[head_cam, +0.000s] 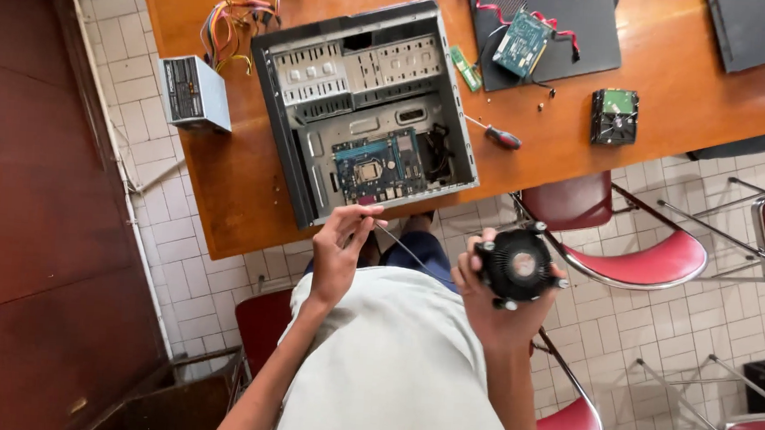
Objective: Installing a CPU cooler onto a motherboard inside a computer case by aligning it and pressing down the mounting pins.
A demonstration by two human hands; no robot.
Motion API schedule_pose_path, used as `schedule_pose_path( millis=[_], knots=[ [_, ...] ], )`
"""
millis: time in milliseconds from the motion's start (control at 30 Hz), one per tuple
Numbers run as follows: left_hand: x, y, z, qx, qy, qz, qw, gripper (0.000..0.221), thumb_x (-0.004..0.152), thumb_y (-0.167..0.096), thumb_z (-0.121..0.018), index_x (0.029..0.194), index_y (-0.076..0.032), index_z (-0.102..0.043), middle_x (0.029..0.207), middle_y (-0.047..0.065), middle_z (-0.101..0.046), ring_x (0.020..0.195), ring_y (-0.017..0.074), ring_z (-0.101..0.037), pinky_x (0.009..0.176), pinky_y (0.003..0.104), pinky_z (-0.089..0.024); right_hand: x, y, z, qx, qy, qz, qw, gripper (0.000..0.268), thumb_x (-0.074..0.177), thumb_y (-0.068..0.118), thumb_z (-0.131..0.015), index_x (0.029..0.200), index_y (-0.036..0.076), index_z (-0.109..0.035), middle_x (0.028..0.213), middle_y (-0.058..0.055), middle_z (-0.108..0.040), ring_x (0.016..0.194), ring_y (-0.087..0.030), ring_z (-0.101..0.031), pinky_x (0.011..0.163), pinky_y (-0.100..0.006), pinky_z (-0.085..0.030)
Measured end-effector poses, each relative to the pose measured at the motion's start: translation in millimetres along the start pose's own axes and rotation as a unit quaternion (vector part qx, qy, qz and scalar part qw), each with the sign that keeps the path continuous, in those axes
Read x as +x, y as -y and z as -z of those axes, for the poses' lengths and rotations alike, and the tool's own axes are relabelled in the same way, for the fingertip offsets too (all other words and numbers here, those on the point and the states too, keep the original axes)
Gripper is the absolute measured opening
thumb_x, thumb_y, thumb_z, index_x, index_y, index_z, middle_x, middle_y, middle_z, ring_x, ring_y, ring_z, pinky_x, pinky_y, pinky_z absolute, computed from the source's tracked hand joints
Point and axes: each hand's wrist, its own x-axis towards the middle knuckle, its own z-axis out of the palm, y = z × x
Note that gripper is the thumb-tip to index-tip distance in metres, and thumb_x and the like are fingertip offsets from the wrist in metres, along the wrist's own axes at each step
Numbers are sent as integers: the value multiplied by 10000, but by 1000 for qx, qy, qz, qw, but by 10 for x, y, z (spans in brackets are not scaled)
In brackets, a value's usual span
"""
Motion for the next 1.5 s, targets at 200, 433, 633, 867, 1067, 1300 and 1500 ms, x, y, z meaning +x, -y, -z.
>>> schedule_pose_path(
  millis=[200, 433, 633, 867, 1067, 1300, 1500],
  knots=[
    [181, 98, 73, 65, 64, -7, 996, 168, 1006, -177, -615, 1149, -100, -657, 1219, 101, -754, 1031, 229, -776, 970, 346, -604, 67, -45, -105, -47, -28, -1, 998, 698, 823, 515, -554, 1182, -83, -575, 1173, -202, -589, 901, -356, -638, 511, -301, -404],
    [308, 358, 115, 155, 162, 28, 974, 168, 1048, -198, -609, 1208, -178, -656, 1195, 56, -773, 1112, 298, -729, 1013, 460, -540, 332, -127, -405, -20, -195, -4, 981, 567, 807, 417, -554, 1229, 50, -643, 1226, -200, -689, 976, -315, -648, 894, -395, -473],
    [132, 448, 73, 273, 263, 27, 925, 115, 1044, -243, -623, 1049, -137, -580, 989, 45, -793, 1007, 285, -737, 997, 454, -536, 390, 42, -376, -64, -158, -15, 985, 637, 787, 454, -533, 1238, 17, -639, 1216, -267, -656, 897, -342, -648, 736, -433, -509],
    [19, 572, 7, 259, 325, -28, 909, 184, 951, -172, -731, 997, -102, -567, 874, 74, -748, 922, 292, -721, 896, 442, -564, 459, 66, -250, -32, -150, -31, 988, 655, 800, 530, -511, 1210, 34, -633, 1119, -259, -657, 683, -332, -554, 600, -409, -452],
    [36, 603, -98, 218, 238, -54, 945, 211, 956, -254, -748, 956, -122, -583, 786, 23, -738, 821, 237, -717, 841, 383, -576, 447, 5, -589, -2, -190, -41, 981, 541, 761, 484, -586, 1104, 76, -679, 964, -189, -699, 600, -296, -530, 556, -387, -417],
    [129, 475, -86, 106, 191, -31, 975, 138, 1001, -163, -702, 1003, -138, -567, 727, -22, -744, 727, 123, -715, 883, 313, -562, 378, -103, -639, -20, -223, -46, 974, 508, 742, 443, -623, 1092, 81, -684, 1004, -159, -693, 706, -281, -568, 614, -393, -460],
    [62, 579, -46, 118, 175, -42, 977, 168, 1000, -155, -705, 956, -126, -546, 707, 10, -750, 751, 156, -742, 929, 355, -549, 335, -78, -516, -47, -151, -51, 986, 617, 811, 462, -559, 1232, 14, -620, 1179, -228, -624, 935, -330, -609, 733, -383, -514]
  ],
)
